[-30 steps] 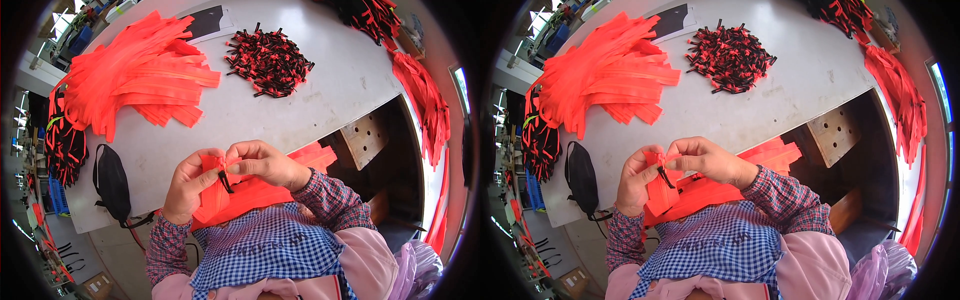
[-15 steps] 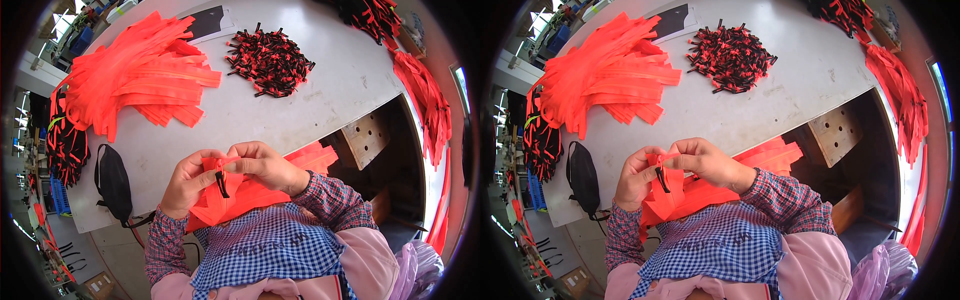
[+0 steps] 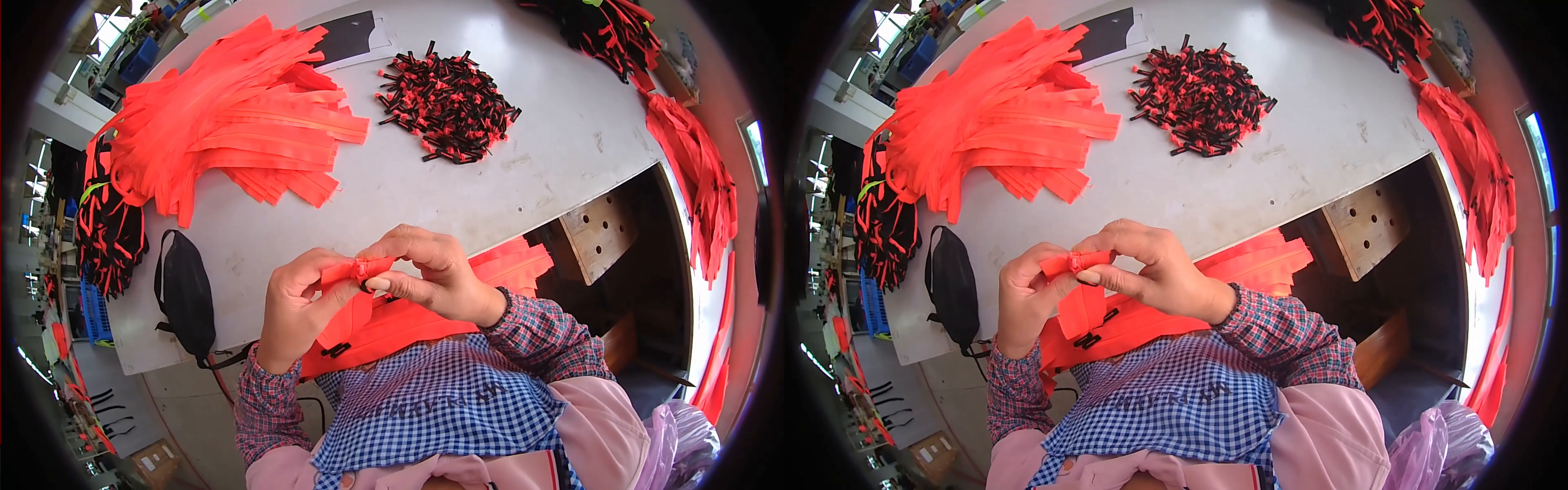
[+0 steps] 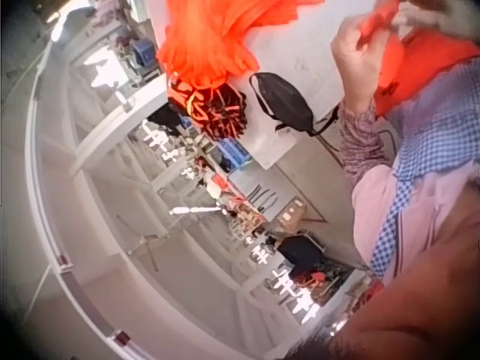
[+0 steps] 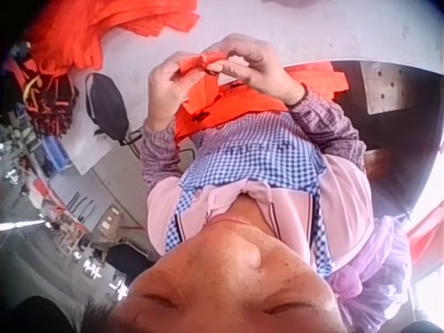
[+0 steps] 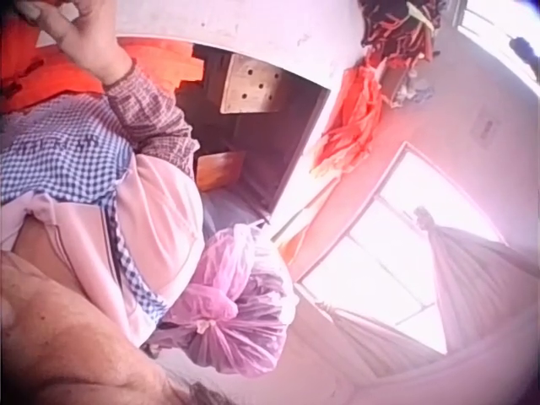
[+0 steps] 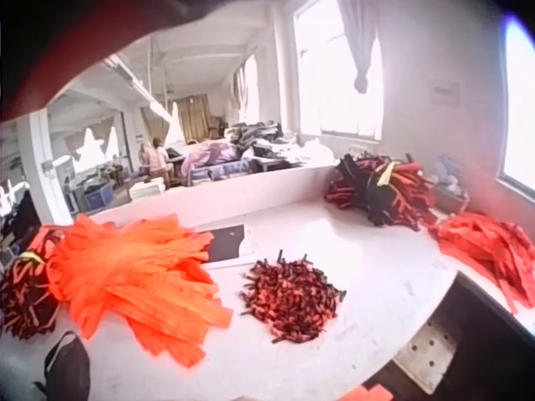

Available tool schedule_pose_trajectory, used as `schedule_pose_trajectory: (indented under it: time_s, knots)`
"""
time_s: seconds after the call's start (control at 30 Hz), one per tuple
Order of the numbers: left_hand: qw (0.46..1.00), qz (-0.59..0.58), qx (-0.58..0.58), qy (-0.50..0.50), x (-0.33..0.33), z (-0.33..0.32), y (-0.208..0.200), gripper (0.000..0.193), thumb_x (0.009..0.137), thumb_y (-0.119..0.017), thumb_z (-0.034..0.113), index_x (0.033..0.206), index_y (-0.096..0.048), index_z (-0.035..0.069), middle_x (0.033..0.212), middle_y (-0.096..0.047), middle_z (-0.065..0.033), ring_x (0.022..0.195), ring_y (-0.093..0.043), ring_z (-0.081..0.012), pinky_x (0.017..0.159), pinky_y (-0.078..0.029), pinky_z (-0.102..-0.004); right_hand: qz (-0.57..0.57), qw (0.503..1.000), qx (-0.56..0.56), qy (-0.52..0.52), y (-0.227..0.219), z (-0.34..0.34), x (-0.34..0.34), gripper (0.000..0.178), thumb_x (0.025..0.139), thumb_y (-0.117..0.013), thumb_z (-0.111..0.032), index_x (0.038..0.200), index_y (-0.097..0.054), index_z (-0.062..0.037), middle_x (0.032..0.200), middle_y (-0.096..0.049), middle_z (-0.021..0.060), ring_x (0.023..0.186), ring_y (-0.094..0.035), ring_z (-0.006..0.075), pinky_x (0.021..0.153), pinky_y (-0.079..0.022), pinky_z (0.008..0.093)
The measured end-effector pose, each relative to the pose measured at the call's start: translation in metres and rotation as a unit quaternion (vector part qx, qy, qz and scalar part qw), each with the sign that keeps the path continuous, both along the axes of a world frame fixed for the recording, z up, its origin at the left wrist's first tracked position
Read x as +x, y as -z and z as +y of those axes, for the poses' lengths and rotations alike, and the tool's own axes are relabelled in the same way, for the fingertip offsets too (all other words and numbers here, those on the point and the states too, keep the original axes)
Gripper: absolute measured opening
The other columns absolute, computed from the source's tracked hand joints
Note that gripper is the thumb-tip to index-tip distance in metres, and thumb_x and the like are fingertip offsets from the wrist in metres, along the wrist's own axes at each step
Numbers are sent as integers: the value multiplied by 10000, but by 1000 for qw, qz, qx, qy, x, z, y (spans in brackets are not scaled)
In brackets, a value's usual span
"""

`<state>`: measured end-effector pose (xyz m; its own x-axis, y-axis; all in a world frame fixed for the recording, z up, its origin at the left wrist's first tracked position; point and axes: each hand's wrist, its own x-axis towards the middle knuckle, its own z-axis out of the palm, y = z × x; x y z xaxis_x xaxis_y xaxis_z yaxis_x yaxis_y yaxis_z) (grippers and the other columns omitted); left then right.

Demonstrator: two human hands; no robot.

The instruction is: Assembling zipper sliders onto red zipper tapes at a workstation.

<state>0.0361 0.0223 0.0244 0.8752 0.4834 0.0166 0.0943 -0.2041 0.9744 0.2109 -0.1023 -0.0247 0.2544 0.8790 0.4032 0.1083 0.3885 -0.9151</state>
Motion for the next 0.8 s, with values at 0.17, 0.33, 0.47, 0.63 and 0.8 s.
schedule_pose_trajectory:
  time_s: [0.17,0.33,0.47,0.63,0.8]
  knots:
    - [992,12,128,2,-2,-7,-5,176,822,-742,-61,992,-728,-18,947,-716,-97,827,-687,-179,733,-543,-281,-99,992,73,32,2,0,0,238,848,-810,-154,1049,-719,-66,907,-675,67,855,-629,237,758,-520,339]
    - [987,9,156,23,-2,-9,-5,181,794,-752,-69,962,-738,-5,905,-717,-96,794,-691,-195,690,-546,-291,-166,976,128,53,4,-3,-2,259,815,-827,-142,1035,-713,-65,880,-638,58,830,-612,236,737,-514,351]
    - [990,3,139,36,-2,-8,-4,182,790,-750,-74,956,-748,1,881,-706,-94,786,-683,-186,693,-544,-287,-187,968,158,61,6,-4,-3,266,811,-823,-131,1034,-707,-47,896,-627,66,835,-606,240,728,-512,359]
    - [994,6,106,34,-2,-8,-1,195,789,-744,-80,964,-755,8,874,-694,-84,792,-677,-174,698,-540,-281,-178,970,159,50,5,-4,-3,263,815,-821,-130,1033,-705,-40,903,-630,66,837,-604,241,728,-512,358]
    - [995,7,98,35,-2,-9,-4,171,790,-746,-82,941,-746,0,875,-685,-82,791,-670,-172,689,-530,-281,-161,976,144,28,6,-5,-2,250,824,-819,-120,1036,-705,-50,903,-632,63,841,-604,240,735,-510,354]
